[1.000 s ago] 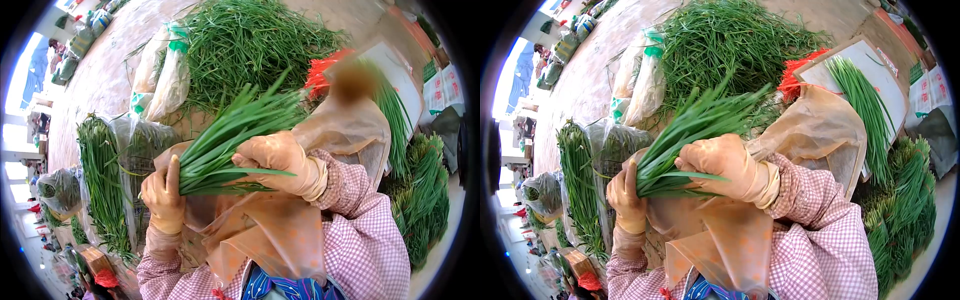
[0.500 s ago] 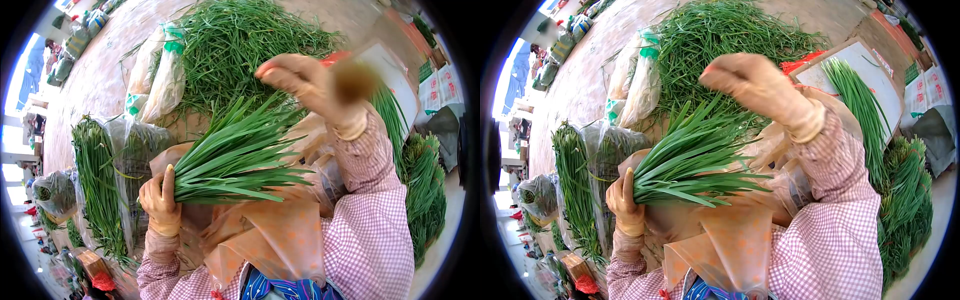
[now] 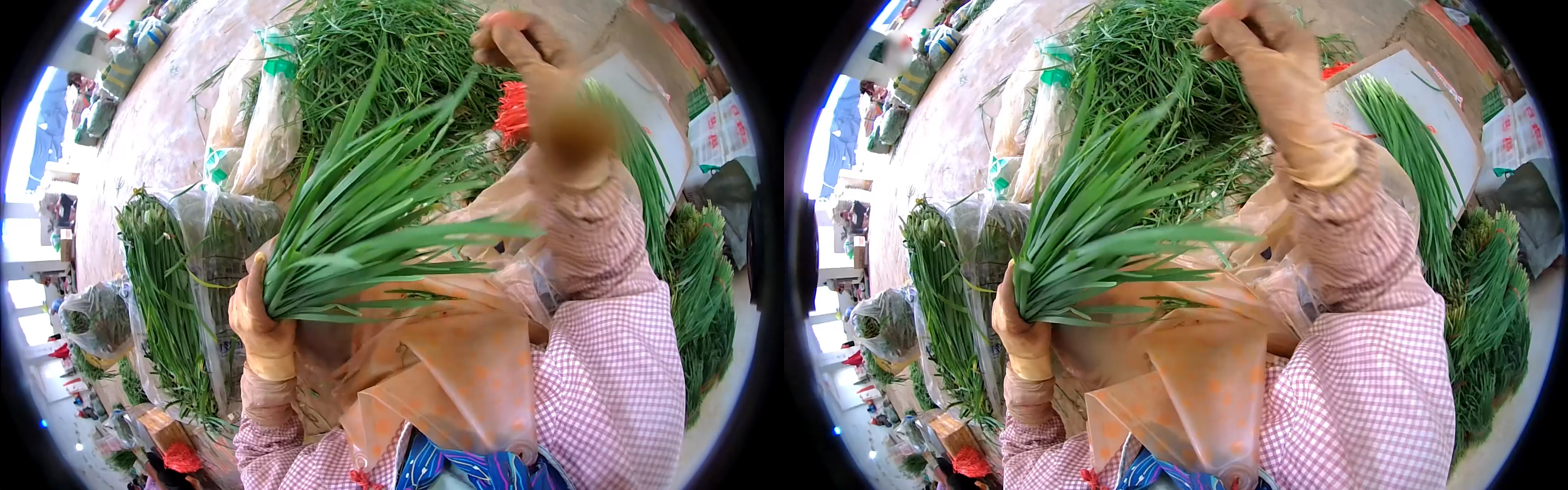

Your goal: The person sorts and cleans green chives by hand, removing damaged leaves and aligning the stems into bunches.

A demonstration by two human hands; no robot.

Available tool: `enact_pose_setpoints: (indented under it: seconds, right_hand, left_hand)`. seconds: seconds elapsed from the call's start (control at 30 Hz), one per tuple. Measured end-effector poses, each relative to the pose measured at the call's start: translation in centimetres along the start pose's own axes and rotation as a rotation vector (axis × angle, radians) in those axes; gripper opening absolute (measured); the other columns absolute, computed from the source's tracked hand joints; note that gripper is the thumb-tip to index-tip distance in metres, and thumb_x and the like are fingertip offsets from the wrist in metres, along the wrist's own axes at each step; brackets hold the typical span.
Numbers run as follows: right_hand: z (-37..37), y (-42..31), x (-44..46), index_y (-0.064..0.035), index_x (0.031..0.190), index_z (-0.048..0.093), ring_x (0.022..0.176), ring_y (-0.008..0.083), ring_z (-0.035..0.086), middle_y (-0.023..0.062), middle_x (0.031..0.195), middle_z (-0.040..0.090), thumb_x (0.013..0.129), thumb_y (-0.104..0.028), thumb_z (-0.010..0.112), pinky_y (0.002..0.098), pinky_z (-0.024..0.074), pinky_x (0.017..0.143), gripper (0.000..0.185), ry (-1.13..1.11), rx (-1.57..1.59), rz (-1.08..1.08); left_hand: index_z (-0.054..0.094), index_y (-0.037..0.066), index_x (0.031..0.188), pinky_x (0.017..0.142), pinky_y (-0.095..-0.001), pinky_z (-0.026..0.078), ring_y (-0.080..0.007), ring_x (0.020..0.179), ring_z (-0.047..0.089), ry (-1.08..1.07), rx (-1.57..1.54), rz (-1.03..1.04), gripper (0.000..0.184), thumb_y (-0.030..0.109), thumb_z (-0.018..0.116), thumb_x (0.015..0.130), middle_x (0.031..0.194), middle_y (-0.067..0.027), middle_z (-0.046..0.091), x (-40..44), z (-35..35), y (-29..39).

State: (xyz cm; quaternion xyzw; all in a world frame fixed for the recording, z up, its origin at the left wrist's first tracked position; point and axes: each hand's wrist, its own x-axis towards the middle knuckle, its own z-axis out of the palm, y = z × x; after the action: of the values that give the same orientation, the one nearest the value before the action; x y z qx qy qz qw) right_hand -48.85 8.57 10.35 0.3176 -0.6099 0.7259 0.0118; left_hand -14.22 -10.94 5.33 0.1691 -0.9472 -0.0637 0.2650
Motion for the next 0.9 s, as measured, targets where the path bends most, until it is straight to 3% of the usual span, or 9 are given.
enact_pose_setpoints:
  seconds: [0.07,0.1,0.17,0.2,0.27,0.33,0.43,0.57,0.9]
  right_hand:
    - [0.0,-3.3,-1.6,-0.0004,0.103,0.063,0.081,0.0162,0.062,0.0059,0.088,0.066,0.095,-0.016,0.059,0.0284,0.0511,0.07,0.018,0.208,-0.13,0.099]
    - [-0.5,-3.7,-2.2,-0.0004,0.103,0.063,0.081,0.0162,0.062,0.0059,0.088,0.066,0.095,-0.016,0.059,0.0284,0.0511,0.07,0.018,0.208,-0.124,0.097]
    - [-2.0,-4.1,-3.4,-0.0004,0.087,0.067,0.073,0.0142,0.064,0.0091,0.079,0.068,0.095,-0.017,0.058,0.0273,0.0524,0.073,0.021,0.223,0.254,0.082]
    - [-2.2,-4.4,-4.1,-0.0004,0.087,0.067,0.073,0.0142,0.064,0.0091,0.079,0.068,0.095,-0.017,0.058,0.0273,0.0524,0.073,0.021,0.233,0.255,0.082]
    - [-2.5,-4.5,-5.7,-0.0008,0.092,0.068,0.077,0.0141,0.065,0.0089,0.083,0.069,0.095,-0.016,0.059,0.0266,0.0529,0.074,0.018,-0.089,0.333,-0.022]
    - [-2.3,-4.8,-7.3,-0.001,0.094,0.069,0.079,0.0141,0.065,0.0089,0.085,0.07,0.095,-0.015,0.06,0.0263,0.0532,0.075,0.017,-0.245,0.37,-0.075]
    - [-0.7,-5.5,-8.0,0.0021,0.099,0.066,0.079,0.006,0.06,0.0025,0.085,0.068,0.091,-0.01,0.065,0.02,0.0488,0.07,0.014,-0.41,0.035,0.362]
    - [0.4,-4.5,-8.5,0.0028,0.102,0.065,0.074,0.006,0.058,0.0026,0.083,0.067,0.089,-0.01,0.067,0.0215,0.0485,0.067,0.018,-0.416,0.182,0.558]
    - [1.9,-3.8,-8.6,0.0024,0.106,0.065,0.07,0.006,0.057,0.0051,0.076,0.067,0.089,-0.016,0.068,0.0239,0.0482,0.063,0.025,-0.634,0.206,0.567]
  left_hand:
    - [0.053,0.002,0.131,0.082,-0.0381,0.052,-0.0328,0.094,0.067,0.01,-0.105,-0.031,0.062,0.017,0.075,0.076,0.108,-0.0176,0.067,-0.2,0.3,-0.6]
    - [0.054,0.003,0.127,0.072,-0.0386,0.053,-0.0336,0.081,0.066,0.068,-0.089,0.05,0.052,0.01,0.07,0.078,0.102,-0.0161,0.068,0.8,0.3,0.2]
    - [0.055,0.003,0.127,0.073,-0.0382,0.053,-0.0332,0.083,0.066,0.061,-0.095,0.019,0.053,0.01,0.07,0.077,0.104,-0.016,0.068,0.7,0.4,0.1]
    - [0.055,0.002,0.127,0.074,-0.0378,0.053,-0.0328,0.086,0.067,0.052,-0.107,-0.012,0.054,0.01,0.071,0.076,0.106,-0.0158,0.068,0.7,0.5,-0.1]
    - [0.056,0.002,0.127,0.076,-0.0375,0.053,-0.0325,0.087,0.067,0.048,-0.161,-0.047,0.055,0.01,0.072,0.075,0.105,-0.0157,0.069,0.4,0.7,-0.3]
    - [0.056,0.003,0.127,0.077,-0.0372,0.053,-0.0321,0.089,0.067,0.044,-0.213,-0.088,0.057,0.01,0.073,0.073,0.105,-0.0156,0.069,0.1,0.8,-0.6]
    - [0.057,0.003,0.128,0.078,-0.0365,0.053,-0.0315,0.089,0.068,0.047,-0.25,-0.136,0.059,0.009,0.074,0.071,0.105,-0.0154,0.069,-0.2,0.9,-0.8]
    - [0.057,0.004,0.127,0.078,-0.0362,0.052,-0.0312,0.089,0.067,0.057,-0.227,-0.131,0.059,0.007,0.072,0.07,0.103,-0.0149,0.069,0.1,0.5,0.0]
    - [0.056,0.005,0.129,0.076,-0.0381,0.052,-0.0333,0.086,0.066,0.052,-0.14,-0.061,0.058,0.017,0.074,0.075,0.101,-0.0144,0.069,0.2,0.4,0.0]
